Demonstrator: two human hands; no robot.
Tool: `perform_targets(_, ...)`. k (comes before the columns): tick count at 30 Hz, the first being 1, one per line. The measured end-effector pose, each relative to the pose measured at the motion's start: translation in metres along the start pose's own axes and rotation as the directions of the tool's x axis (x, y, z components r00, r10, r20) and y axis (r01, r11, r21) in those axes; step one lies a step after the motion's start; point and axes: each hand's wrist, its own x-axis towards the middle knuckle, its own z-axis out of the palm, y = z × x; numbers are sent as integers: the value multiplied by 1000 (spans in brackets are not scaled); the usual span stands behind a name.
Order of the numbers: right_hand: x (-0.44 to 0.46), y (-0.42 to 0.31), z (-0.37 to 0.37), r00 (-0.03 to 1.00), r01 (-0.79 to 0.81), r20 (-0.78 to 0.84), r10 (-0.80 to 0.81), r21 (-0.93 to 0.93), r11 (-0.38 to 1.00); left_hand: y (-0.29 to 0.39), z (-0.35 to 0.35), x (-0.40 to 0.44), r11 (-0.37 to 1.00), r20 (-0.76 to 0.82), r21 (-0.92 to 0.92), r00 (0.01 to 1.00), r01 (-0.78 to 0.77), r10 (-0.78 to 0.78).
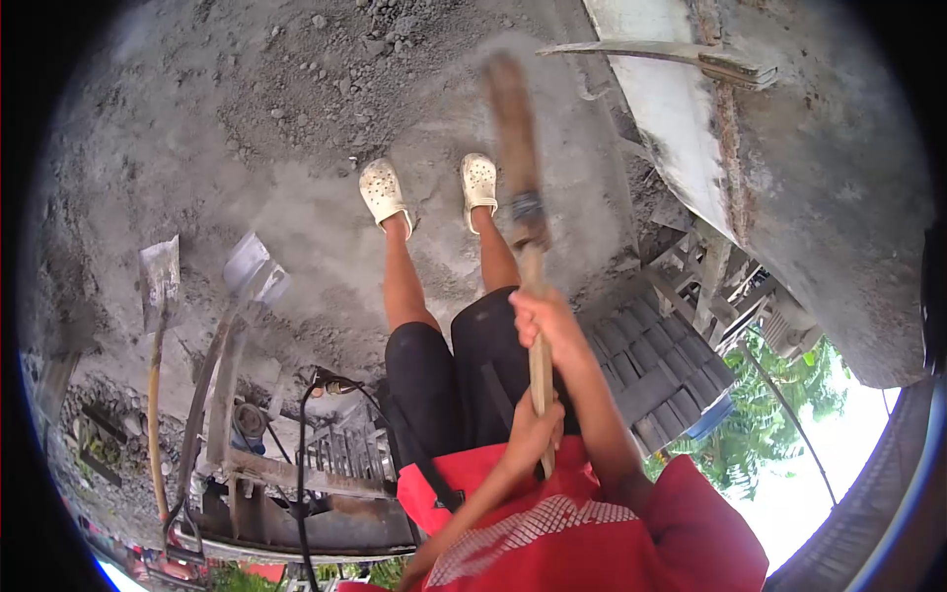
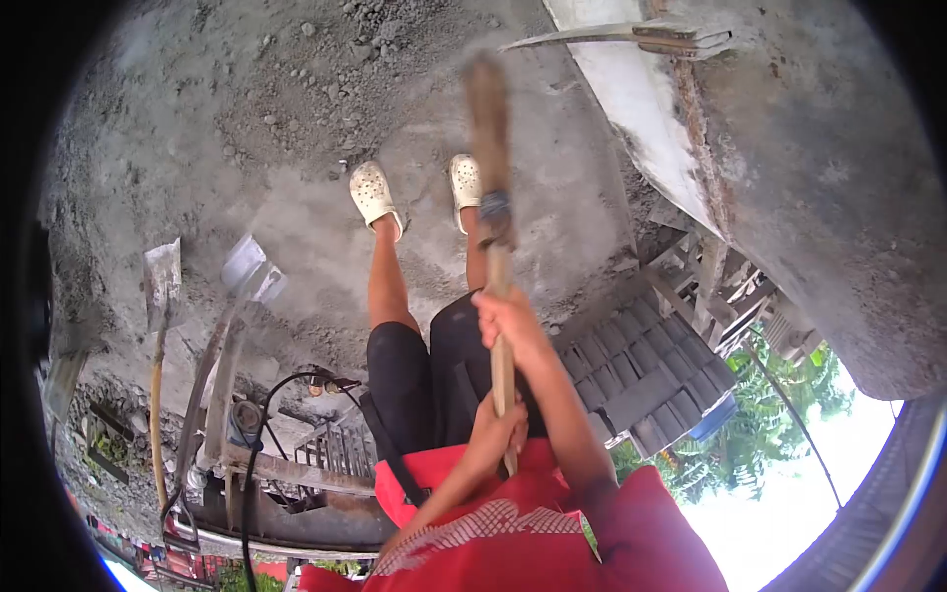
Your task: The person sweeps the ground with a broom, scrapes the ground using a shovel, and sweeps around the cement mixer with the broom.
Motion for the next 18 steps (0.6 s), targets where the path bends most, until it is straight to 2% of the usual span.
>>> perform_targets(2,27,-31,-12,987,44,-153,-40,21,999,19,-8,49,991,138,-14,981,136,-133)
perform_targets(4,102,-41,-30,971,129,-182,-157,-156,979,58,-33,116,939,282,-154,925,307,-256)
perform_targets(6,145,-59,14,968,129,-171,-182,-279,952,107,-77,157,780,473,-387,832,492,-290)
perform_targets(7,205,-30,22,980,182,-63,-191,-126,975,130,-102,157,765,460,-433,847,476,-267)
perform_targets(8,253,5,42,976,155,193,-99,-303,940,144,-123,145,742,439,-487,864,461,-248)
perform_targets(9,238,14,94,950,284,310,37,-908,309,134,-148,105,810,229,-525,960,264,-164)
perform_targets(10,225,46,127,919,368,395,0,-857,360,125,-172,64,876,-10,-480,998,51,-64)
perform_targets(11,191,80,166,926,243,377,8,-613,752,117,-196,24,923,-234,-366,972,-121,35)
perform_targets(12,150,97,193,934,64,353,58,-323,944,106,-195,-7,961,-368,-208,925,-184,97)
perform_targets(13,110,109,213,934,-34,344,94,-176,984,98,-196,-37,962,-382,-214,921,-171,79)
perform_targets(15,70,129,216,958,-19,287,29,-37,999,96,-182,-77,983,-451,-152,892,-105,25)
perform_targets(17,53,113,191,966,-73,248,71,-2,997,90,-143,-76,1000,-512,-29,859,9,-23)
perform_targets(18,40,107,171,968,-110,228,102,23,994,89,-123,-65,995,-474,91,880,37,11)
